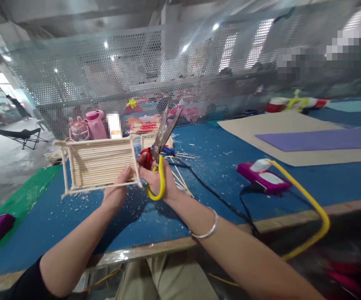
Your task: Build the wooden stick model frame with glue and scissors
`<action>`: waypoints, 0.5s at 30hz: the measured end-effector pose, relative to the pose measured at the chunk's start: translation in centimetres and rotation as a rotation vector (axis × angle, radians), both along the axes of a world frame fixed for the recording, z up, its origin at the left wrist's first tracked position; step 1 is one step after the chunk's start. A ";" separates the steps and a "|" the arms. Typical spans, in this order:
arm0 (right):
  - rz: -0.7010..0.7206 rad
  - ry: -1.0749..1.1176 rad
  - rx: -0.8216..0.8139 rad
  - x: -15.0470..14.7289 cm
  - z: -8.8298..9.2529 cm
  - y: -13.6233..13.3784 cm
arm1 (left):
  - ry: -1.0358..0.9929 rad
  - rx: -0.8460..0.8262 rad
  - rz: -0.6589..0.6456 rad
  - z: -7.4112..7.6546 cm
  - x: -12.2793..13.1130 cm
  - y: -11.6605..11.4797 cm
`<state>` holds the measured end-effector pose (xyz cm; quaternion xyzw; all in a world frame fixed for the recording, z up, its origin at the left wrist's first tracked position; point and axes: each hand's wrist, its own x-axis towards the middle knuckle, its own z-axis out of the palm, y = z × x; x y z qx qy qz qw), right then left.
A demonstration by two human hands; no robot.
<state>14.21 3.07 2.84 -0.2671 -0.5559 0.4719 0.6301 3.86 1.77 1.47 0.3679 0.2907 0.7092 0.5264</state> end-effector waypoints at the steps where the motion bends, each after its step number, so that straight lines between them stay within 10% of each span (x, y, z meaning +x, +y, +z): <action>1: -0.015 0.002 -0.002 -0.1 -0.1 -0.1 | -0.006 0.014 -0.001 0.3 -0.2 0.1; 15: 0.199 -0.505 0.052 -0.7 -2.1 -1.1 | -0.114 -0.019 0.105 2.0 -1.5 0.6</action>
